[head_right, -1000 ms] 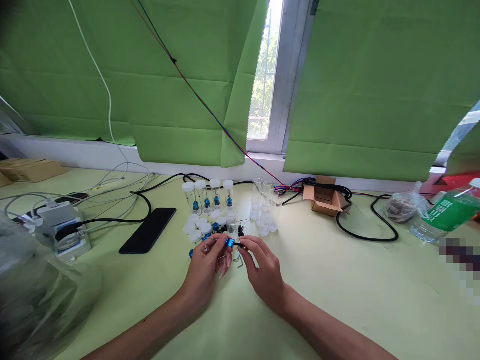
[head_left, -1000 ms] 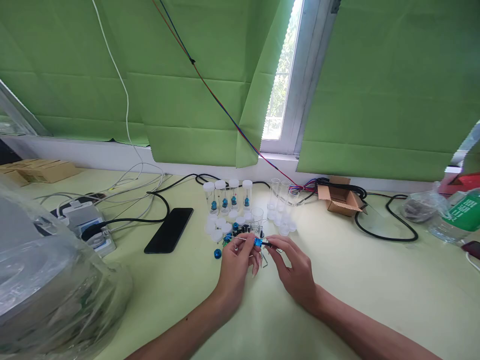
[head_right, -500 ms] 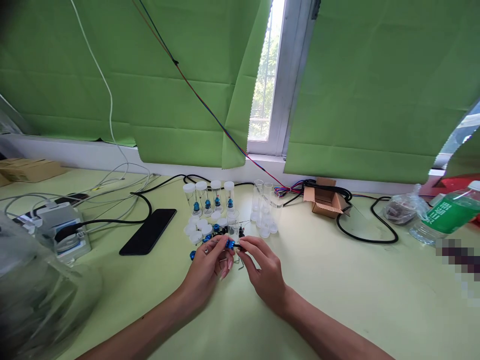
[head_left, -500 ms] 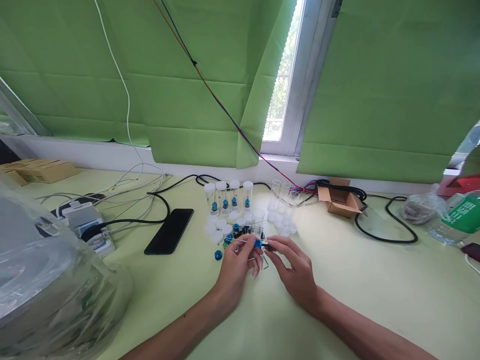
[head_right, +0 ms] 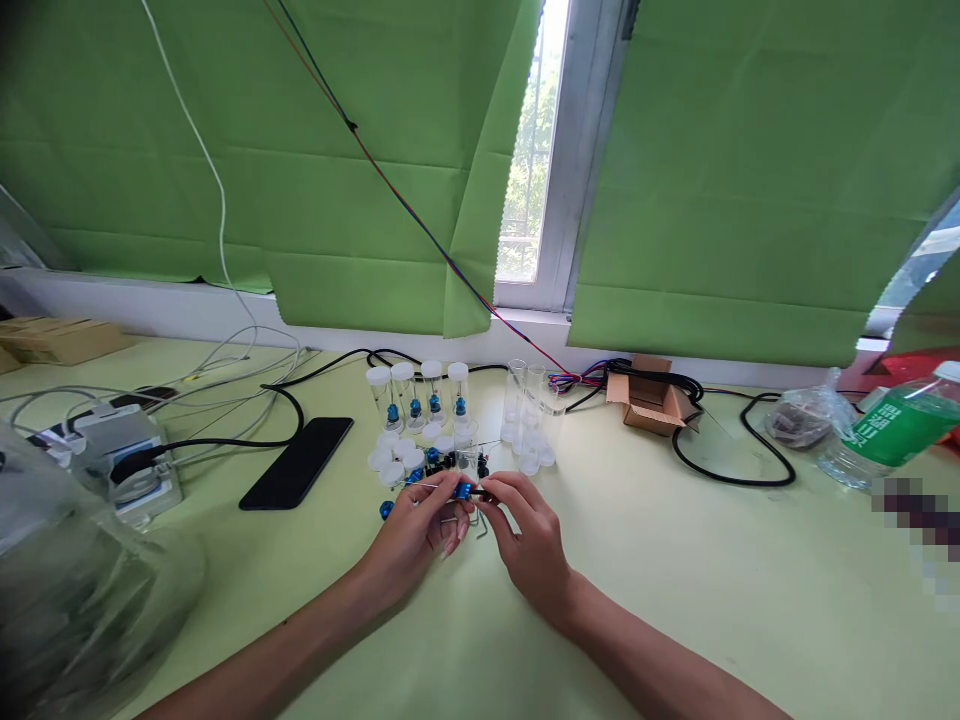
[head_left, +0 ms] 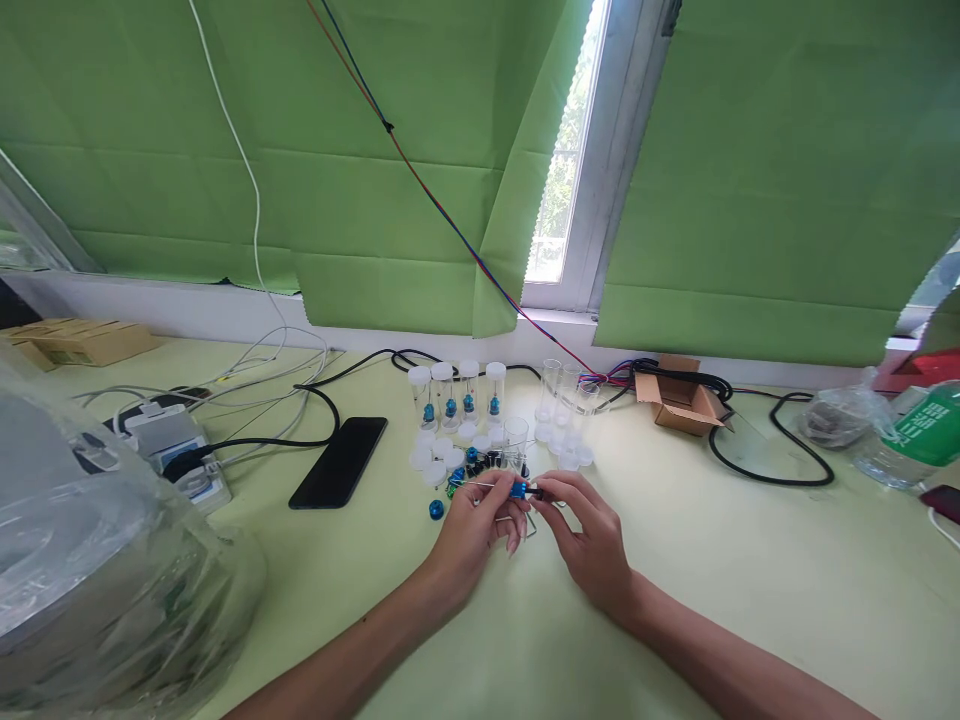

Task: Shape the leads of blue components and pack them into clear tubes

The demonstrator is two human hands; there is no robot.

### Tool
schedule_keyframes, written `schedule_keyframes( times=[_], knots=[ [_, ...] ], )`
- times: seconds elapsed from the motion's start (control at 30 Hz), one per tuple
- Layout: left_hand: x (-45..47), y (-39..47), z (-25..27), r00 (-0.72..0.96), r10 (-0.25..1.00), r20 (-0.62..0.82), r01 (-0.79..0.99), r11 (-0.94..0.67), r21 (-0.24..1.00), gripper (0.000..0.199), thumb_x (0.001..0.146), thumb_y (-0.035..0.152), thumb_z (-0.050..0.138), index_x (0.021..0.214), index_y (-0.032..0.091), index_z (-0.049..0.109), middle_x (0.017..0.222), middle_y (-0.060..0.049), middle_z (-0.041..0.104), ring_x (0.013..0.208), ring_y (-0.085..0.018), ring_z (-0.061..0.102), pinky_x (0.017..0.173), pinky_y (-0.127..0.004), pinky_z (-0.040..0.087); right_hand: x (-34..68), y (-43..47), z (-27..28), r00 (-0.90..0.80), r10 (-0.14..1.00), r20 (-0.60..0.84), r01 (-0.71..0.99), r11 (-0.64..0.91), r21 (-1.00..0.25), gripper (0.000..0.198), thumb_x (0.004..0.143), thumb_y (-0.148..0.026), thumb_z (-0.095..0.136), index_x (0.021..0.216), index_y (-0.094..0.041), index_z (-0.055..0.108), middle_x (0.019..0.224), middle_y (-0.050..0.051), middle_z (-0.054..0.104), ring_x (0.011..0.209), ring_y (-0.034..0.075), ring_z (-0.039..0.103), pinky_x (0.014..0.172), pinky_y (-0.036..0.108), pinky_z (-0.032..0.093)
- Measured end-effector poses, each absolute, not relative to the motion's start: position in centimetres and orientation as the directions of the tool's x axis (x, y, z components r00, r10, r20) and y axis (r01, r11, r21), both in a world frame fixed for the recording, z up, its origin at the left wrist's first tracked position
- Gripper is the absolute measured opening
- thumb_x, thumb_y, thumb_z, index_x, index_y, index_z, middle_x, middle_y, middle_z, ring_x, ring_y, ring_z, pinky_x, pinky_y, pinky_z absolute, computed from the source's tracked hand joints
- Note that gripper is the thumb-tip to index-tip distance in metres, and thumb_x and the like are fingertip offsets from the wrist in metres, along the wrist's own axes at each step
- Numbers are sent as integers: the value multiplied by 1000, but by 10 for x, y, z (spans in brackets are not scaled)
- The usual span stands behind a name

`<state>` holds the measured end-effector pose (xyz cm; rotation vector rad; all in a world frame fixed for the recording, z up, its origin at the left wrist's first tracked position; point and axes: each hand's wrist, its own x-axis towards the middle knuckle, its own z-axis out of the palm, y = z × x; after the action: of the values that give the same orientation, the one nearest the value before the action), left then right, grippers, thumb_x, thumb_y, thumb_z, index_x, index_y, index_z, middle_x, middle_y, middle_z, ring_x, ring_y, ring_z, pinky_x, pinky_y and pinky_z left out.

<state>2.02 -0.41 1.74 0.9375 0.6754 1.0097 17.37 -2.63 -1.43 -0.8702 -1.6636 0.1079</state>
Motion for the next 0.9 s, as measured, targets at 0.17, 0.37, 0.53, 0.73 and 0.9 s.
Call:
schedule_keyframes(
  times=[0.17,0.37,0.53,0.73,0.9],
  knots=[
    [17,-2,17,438,898,-45,-405,242,882,29,84,41,66,83,12,62,66,-3,61,49,-9,53,43,-19,39,173,-27,-13,-27,594,804,477,714,-512,23,89,-7,58,106,-21,65,96,8,66,89,20,65,76,31,56],
    [18,0,13,428,903,-27,-382,209,900,32,84,44,65,88,13,61,65,-2,59,49,-10,52,42,-20,39,174,-26,-14,-19,629,777,459,696,-552,21,90,-9,58,106,-22,64,95,7,66,85,19,64,73,31,55],
    [19,0,12,425,905,-8,-351,172,921,33,85,45,63,89,13,62,60,0,55,50,-11,51,43,-21,40,173,-26,-15,-12,660,751,439,679,-589,17,91,-11,58,104,-22,63,92,6,65,80,17,63,70,30,54],
    [18,-2,16,437,899,-10,-303,158,940,34,86,46,62,90,13,63,63,-1,57,53,-11,51,45,-22,42,175,-25,-22,11,724,690,400,629,-667,12,92,-15,58,102,-21,63,87,4,66,76,17,64,70,30,53],
    [17,-2,15,446,895,-2,-301,152,942,33,85,46,62,90,13,64,67,-2,57,55,-12,52,47,-23,42,175,-25,-25,31,763,646,377,590,-714,8,93,-18,56,99,-20,62,82,3,65,70,16,64,66,30,53]
  ],
)
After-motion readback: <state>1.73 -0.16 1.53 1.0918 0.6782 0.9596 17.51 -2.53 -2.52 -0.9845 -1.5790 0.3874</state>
